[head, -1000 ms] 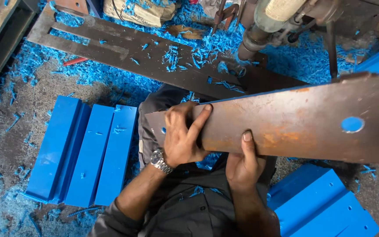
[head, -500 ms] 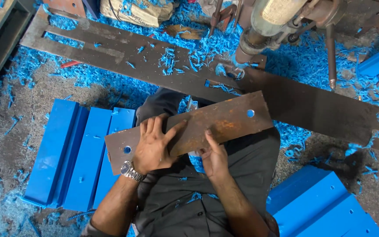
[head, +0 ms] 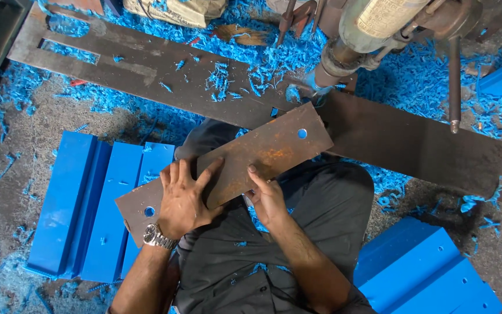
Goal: The person sits at a pillar drill press and drills holes in a rusty flat metal plate resting on the machine's dark metal worktable. They hold the plate steady with one hand, pull the drill lever down with the other, then reposition the plate to drill additional holes, brushing away blue plastic shavings between holes.
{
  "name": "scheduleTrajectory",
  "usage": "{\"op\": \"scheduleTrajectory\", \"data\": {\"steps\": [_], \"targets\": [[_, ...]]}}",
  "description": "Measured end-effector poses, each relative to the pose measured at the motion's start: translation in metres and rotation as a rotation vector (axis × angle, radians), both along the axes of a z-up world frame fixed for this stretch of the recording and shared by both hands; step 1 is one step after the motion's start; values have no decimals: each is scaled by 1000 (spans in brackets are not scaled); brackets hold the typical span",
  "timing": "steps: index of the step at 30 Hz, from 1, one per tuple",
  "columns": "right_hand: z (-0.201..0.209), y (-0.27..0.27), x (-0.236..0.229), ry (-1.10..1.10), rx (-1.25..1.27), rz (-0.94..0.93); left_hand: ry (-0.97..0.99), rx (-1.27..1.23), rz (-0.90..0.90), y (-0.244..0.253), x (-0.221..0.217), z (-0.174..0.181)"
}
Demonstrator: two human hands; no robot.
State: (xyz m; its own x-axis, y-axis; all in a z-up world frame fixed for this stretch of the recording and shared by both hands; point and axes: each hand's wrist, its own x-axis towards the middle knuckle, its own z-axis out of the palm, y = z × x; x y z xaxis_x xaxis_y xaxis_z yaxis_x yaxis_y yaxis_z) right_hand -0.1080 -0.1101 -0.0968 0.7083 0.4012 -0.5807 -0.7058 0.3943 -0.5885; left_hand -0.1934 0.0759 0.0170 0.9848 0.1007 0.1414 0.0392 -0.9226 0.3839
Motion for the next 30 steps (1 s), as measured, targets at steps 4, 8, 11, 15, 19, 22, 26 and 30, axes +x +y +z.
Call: {"op": "scheduleTrajectory", "data": {"steps": [4, 8, 11, 15, 19, 22, 26, 30], "targets": [[5, -38, 11, -193, -47, 331, 51, 4, 26, -15, 12, 0], [39, -117, 38, -519, -222, 760, -83, -28, 20, -38, 33, -8], [60, -185, 88, -621, -366, 510, -126, -57, 4, -53, 52, -8], [89, -213, 172, -819, -565, 249, -157, -65, -47, -64, 70, -12], [112, -207, 258, -1210, -828, 0, -110, -41, -11, -65, 75, -11], [120, -185, 306, -1315, -788, -41, -67, -29, 1, -64, 75, -12], [93, -143, 312, -1468, -482, -110, -20, -21, 0, -64, 75, -12], [41, -160, 249, -1372, -885, -209, -27, -9, 2, -62, 75, -18]]}}
